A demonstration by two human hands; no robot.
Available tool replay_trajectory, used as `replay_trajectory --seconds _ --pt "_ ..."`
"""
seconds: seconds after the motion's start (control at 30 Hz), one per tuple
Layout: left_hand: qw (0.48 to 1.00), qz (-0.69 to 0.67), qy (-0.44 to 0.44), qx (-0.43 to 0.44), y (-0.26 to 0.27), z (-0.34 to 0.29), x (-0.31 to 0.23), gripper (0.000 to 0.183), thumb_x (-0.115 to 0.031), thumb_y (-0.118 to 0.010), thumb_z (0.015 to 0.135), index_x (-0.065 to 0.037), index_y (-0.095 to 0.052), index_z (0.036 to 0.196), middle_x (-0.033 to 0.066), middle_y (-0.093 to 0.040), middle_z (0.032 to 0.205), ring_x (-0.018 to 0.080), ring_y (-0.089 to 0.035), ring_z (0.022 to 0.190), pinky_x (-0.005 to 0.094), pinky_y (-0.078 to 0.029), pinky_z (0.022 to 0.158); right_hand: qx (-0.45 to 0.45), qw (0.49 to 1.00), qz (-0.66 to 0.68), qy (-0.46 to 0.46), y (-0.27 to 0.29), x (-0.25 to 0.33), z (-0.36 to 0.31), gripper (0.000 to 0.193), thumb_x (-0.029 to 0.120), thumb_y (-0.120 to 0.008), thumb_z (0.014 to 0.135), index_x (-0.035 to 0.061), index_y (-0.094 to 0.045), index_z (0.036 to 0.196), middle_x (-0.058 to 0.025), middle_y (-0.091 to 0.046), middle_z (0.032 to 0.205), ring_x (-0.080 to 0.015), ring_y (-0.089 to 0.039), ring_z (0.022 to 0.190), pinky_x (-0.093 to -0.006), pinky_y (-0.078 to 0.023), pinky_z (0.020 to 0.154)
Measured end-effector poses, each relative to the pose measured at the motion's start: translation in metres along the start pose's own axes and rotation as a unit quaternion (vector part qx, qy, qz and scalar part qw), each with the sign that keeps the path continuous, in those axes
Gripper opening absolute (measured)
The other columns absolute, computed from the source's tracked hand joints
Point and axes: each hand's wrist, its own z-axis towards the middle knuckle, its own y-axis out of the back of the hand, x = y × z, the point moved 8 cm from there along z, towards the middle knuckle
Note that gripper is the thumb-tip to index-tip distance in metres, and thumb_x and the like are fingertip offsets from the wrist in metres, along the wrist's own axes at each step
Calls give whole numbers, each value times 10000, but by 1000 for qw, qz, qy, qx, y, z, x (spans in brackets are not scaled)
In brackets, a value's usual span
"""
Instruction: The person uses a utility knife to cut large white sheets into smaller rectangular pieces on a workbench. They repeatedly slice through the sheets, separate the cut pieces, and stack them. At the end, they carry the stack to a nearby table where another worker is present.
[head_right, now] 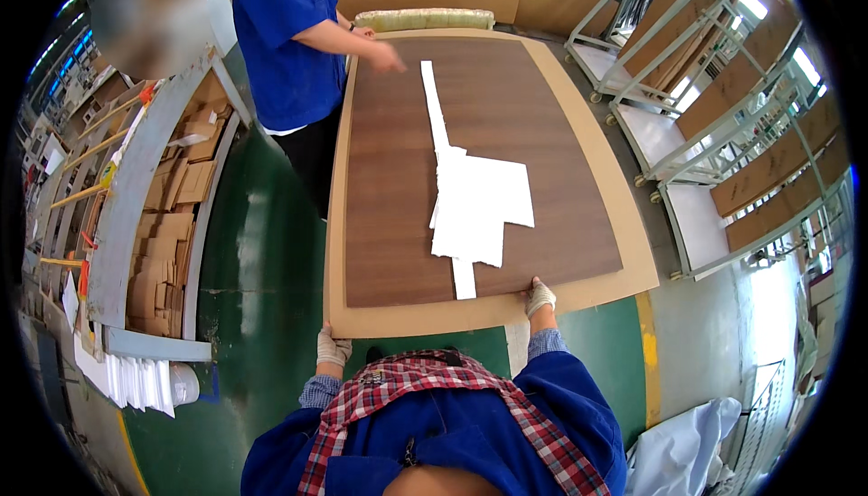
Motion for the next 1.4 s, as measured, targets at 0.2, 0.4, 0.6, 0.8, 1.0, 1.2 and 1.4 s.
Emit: replay_trajectory --seconds 0.2,0.4,0.6,0.8,1.0,1.2,1.4 --pt "995 56 66 48 -8 -4 5 261 -325 -434 843 -129 -543 975 15 -589 777 109 -470 428 169 -251 281 -3 1000 -12 22 5 0 2 160 184 -548 828 37 -551 891 -74 -565 760 -214 -533 584 -327 -447 481" --pt "998 33 -40 -21 39 66 -13 309 -239 -427 868 -22 -475 1083 98 -568 1010 238 -559 896 382 -469 792 -35 998 7 44 0 2 -10 111 134 -560 810 33 -553 854 -64 -572 742 -205 -545 597 -318 -442 468" --pt "996 37 -83 7 14 35 -17 300 -246 -436 863 -36 -481 1073 90 -581 967 226 -569 853 356 -477 754 -51 996 -37 65 -6 4 -34 166 126 -574 791 10 -536 904 -82 -570 775 -185 -542 619 -300 -450 456" --pt "981 190 -10 47 3 4 -8 462 -508 -372 832 -72 -518 795 91 -578 689 237 -542 523 347 -437 389 -29 985 -68 157 -6 10 -42 310 206 -578 797 -20 -475 982 -82 -552 820 -171 -545 608 -276 -459 436" --pt "884 465 -21 33 -32 -47 -45 534 -568 -394 798 -78 -469 600 107 -523 512 235 -507 403 342 -406 355 -8 978 -126 168 -7 17 -50 328 243 -570 807 -28 -463 956 -98 -556 806 -180 -553 529 -255 -452 396" --pt "786 325 -192 489 -261 -288 -54 426 -477 -533 770 -52 -564 784 206 -578 925 279 -552 847 343 -409 756 -10 973 -151 172 -11 20 -57 320 261 -566 811 -7 -469 957 -93 -560 788 -174 -563 527 -247 -437 371" --pt "520 101 -184 828 -344 -484 -31 535 -471 -541 760 -114 -496 1155 180 -518 1141 347 -446 1068 499 -194 919 -32 974 -141 176 4 21 -52 308 240 -566 813 1 -444 964 -88 -554 755 -162 -543 483 -237 -416 351"
